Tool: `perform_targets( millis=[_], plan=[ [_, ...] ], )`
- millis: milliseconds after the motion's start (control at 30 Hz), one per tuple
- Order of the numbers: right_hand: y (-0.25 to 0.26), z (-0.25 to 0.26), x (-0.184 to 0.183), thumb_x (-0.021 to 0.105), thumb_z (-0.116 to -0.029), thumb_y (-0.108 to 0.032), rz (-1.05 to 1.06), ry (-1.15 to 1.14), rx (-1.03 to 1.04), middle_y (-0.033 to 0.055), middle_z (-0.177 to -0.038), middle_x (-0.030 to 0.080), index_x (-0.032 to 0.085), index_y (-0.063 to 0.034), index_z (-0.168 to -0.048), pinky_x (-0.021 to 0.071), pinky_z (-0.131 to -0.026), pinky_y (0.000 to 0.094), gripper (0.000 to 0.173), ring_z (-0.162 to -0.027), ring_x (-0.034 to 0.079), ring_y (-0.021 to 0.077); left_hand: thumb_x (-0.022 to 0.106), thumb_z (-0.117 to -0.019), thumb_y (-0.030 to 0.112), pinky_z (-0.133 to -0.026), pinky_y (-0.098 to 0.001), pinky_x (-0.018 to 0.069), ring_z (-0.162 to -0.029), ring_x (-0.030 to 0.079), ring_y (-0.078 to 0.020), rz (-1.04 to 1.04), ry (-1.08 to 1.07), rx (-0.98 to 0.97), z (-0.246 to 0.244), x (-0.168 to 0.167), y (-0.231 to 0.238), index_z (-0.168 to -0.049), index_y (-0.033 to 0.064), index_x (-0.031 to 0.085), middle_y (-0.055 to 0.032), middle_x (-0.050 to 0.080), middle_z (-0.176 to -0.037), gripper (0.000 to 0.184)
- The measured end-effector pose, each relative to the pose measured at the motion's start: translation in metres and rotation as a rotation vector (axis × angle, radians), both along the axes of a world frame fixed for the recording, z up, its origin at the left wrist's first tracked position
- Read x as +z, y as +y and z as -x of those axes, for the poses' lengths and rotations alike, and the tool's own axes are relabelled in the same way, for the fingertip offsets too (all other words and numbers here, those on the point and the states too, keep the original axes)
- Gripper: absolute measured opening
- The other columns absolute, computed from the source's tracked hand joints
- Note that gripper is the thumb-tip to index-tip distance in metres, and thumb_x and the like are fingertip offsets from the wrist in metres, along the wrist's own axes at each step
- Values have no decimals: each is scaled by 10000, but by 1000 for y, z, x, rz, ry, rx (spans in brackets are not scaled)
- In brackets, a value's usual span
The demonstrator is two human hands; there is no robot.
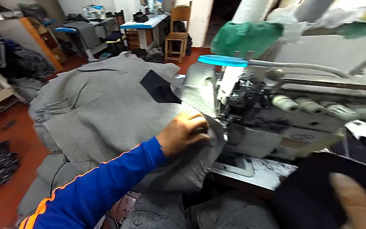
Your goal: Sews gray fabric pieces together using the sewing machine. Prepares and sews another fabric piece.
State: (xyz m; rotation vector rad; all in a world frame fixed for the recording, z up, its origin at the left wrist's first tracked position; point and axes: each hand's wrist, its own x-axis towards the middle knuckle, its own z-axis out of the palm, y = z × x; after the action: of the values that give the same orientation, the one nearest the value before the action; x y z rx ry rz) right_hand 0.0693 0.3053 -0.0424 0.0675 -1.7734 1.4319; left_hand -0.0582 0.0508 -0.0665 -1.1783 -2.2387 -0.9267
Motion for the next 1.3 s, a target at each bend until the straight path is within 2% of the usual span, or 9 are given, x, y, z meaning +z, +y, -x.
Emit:
perform_targets(
  millis=[100,200,333,467,633,867,1000,1133,1300],
  plan=[
    [-25,10,-26,672,-844,74,110,-67,66,-177,-1043,690,425,-64,-1221,606,-859,204,472,-958,682,-45,861,-786,362,-1097,-533,442,-1270,593,-327,163,-31,134,5,-1,-5,-1200,33,685,-156,663,-1302,557],
    [-46,33,-44,676,-848,37,59,-76,21,-107,-974,700,499,4,-1222,600,-783,170,416,-852,682,-56,863,-782,194,-1054,-540,452,-1190,618,-305,251,-119,39,4,22,4,-1330,56,636,-137,678,-1237,610],
    [-64,48,-41,685,-889,-12,-37,-34,1,-44,-944,701,500,25,-1299,582,-771,180,451,-826,667,-44,794,-847,65,-687,-279,533,-738,625,-101,96,-254,-260,10,46,15,-914,15,728,-48,673,-812,106],
    [-90,53,-33,690,-878,32,193,-40,201,-101,-911,737,492,-126,-1211,610,-737,187,418,-810,713,-13,782,-888,118,-500,-166,385,-537,482,6,-87,-351,-277,10,50,15,-805,8,692,12,602,-636,164],
    [-101,54,-32,622,-903,89,345,-23,366,-112,-841,717,488,-164,-1083,597,-746,172,338,-786,704,-14,794,-857,55,-777,-230,573,-853,682,-83,-102,-199,-189,3,55,12,-895,-17,716,-90,729,-957,113],
    [-112,33,-50,654,-966,-329,28,-149,314,-119,-850,684,652,-74,-1041,556,-696,144,265,-790,647,-78,724,-914,37,-603,-235,514,-639,628,-75,91,-150,-112,-8,77,10,-914,-11,670,-46,672,-727,73],
    [-141,13,-90,669,-853,-155,-59,-462,430,6,-716,689,720,-28,-830,546,-623,255,139,-674,659,23,729,-898,41,-610,-373,539,-636,654,-182,160,-10,25,0,60,15,-964,20,696,-64,679,-723,76],
    [-139,6,-104,638,-924,-130,128,-524,580,-36,-789,720,737,-42,-864,562,-752,190,145,-793,674,-48,717,-915,85,-974,-447,486,-1068,661,-283,139,258,209,-2,17,17,-958,103,789,-64,753,-987,86],
    [-122,-7,-113,563,-983,-123,132,-427,659,-71,-729,669,693,-10,-831,521,-703,131,230,-737,615,-110,604,-988,158,-941,-396,540,-1014,724,-218,332,360,394,-52,-1,33,-1119,68,771,-83,768,-1054,231]
  ],
)
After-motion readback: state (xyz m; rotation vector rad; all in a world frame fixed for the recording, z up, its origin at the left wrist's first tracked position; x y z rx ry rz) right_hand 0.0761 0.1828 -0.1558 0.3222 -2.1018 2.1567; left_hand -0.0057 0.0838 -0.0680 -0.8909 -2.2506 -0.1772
